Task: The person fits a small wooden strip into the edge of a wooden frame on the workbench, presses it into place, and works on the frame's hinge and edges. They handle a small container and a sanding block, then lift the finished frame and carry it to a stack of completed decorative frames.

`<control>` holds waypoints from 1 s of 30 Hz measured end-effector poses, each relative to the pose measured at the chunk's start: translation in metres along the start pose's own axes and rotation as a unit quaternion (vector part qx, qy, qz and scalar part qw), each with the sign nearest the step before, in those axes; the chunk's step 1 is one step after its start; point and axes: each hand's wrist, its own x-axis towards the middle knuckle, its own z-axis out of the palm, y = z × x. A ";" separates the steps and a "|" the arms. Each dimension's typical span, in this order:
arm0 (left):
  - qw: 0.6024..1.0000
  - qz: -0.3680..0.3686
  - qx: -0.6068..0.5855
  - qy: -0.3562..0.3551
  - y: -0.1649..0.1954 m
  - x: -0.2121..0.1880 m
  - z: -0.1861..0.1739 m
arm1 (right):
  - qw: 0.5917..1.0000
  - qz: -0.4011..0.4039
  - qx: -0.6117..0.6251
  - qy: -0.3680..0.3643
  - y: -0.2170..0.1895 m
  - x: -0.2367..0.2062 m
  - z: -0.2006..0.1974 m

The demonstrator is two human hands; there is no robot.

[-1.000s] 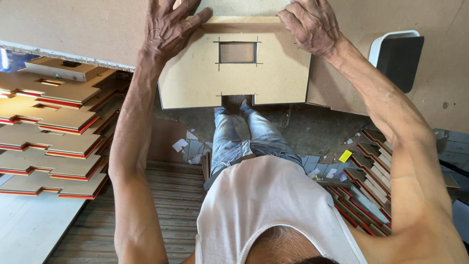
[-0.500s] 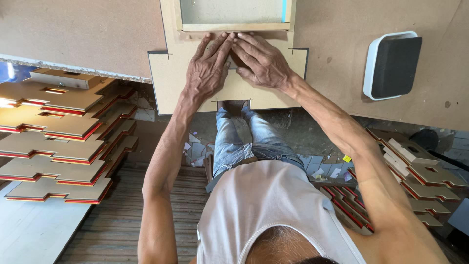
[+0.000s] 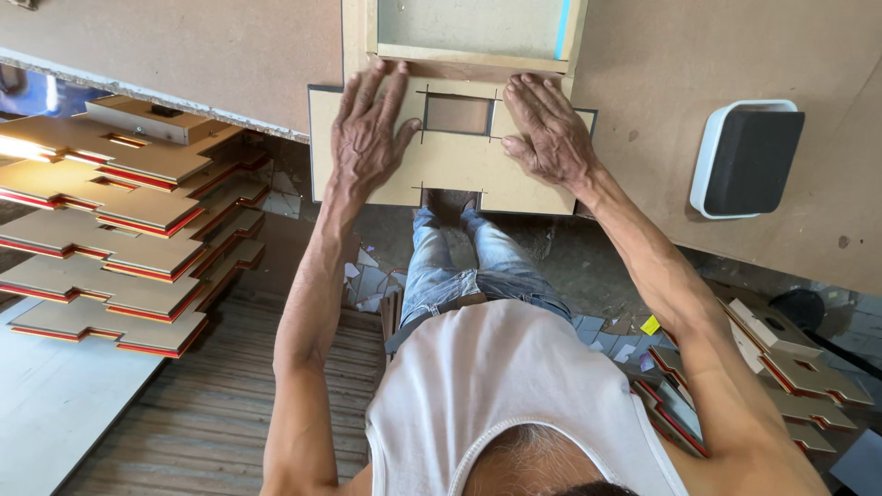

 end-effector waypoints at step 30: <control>0.958 0.180 0.007 0.224 0.052 0.079 0.001 | 0.984 0.081 -0.019 0.155 -0.012 -0.032 -0.007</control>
